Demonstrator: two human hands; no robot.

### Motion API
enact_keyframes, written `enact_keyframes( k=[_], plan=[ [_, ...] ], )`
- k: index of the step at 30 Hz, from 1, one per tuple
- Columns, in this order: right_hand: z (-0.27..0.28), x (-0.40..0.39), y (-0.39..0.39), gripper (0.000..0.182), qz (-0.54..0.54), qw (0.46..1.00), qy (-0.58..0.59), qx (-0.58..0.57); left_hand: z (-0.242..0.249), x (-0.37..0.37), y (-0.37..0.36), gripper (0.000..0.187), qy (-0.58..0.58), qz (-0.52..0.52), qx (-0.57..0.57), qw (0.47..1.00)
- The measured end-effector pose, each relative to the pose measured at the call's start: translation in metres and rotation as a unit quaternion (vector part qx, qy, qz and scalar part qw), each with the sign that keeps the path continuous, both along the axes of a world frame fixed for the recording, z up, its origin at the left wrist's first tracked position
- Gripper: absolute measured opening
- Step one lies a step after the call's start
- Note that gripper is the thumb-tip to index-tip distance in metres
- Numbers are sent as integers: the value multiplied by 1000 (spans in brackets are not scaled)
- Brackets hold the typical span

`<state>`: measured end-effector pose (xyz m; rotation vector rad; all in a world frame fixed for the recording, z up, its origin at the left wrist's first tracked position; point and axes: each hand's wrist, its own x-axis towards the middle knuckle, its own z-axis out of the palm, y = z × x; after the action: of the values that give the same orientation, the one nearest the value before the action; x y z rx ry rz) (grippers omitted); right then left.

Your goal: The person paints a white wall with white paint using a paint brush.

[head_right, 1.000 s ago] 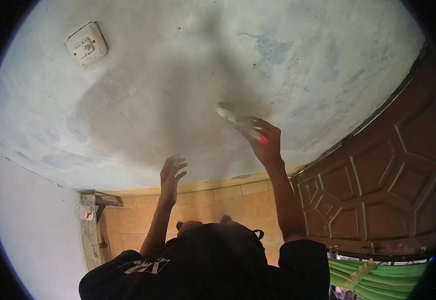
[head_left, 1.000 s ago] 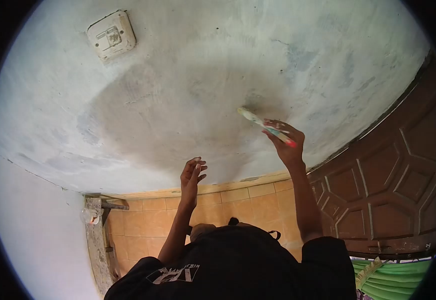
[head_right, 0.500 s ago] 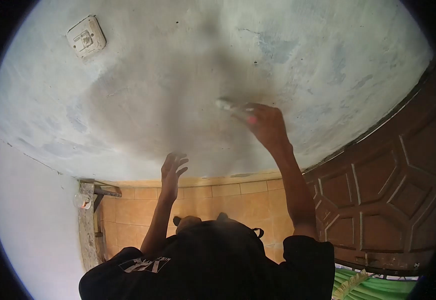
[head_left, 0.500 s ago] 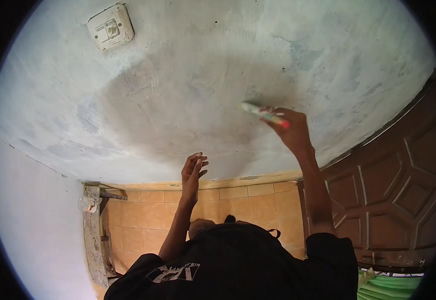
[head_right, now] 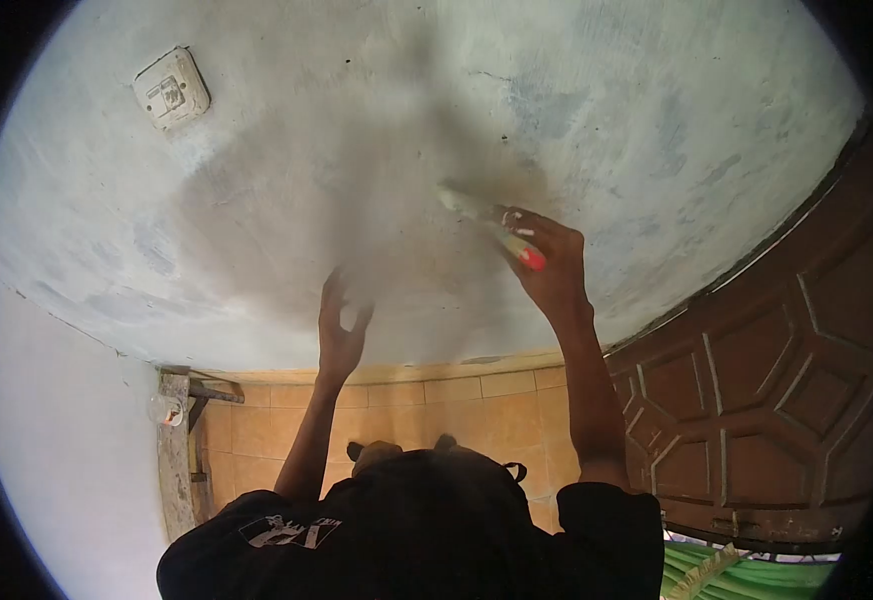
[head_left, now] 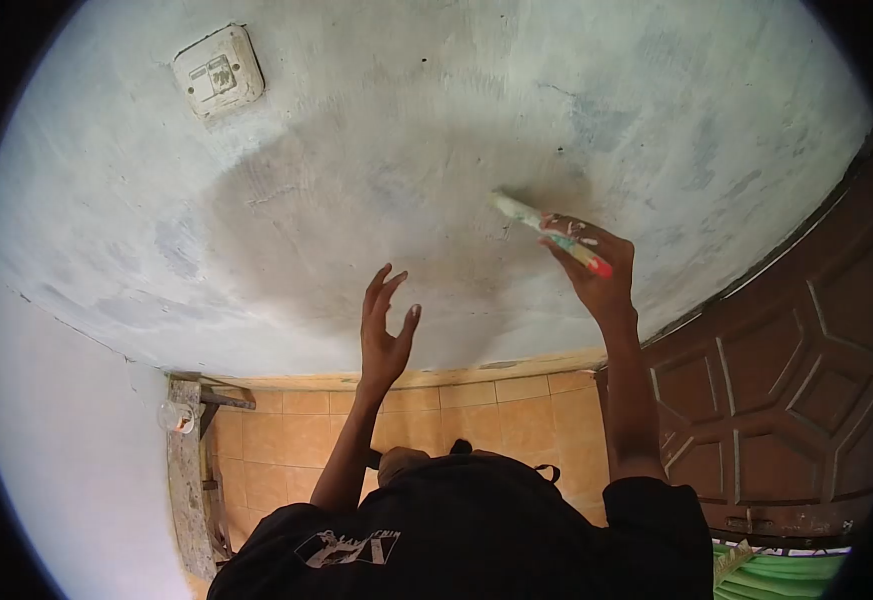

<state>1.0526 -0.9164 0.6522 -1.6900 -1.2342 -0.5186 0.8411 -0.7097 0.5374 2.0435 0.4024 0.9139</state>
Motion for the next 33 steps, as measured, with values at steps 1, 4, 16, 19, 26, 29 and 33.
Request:
enact_keyframes(
  k=[1,4,16,19,26,29,33],
  plan=[
    [3,-3,2,16,21,999,-21,-44,5,2,0,51,18,25,101,994],
    [-5,-11,11,18,6,980,50,-194,12,11,0,62,53,44,215,974],
    [2,-15,8,17,8,980,66,-189,3,33,19,87,139,66,304,940],
    [-2,-5,12,16,-1,989,63,-137,4,32,20,87,137,67,310,938],
    [-2,-12,8,16,27,995,29,-91,1,34,21,87,140,69,311,938],
    [-24,3,14,15,-54,978,39,-199,-2,34,20,88,137,67,319,935],
    [-5,-1,5,15,-5,996,40,74,4,31,22,88,151,62,305,938]
  ],
)
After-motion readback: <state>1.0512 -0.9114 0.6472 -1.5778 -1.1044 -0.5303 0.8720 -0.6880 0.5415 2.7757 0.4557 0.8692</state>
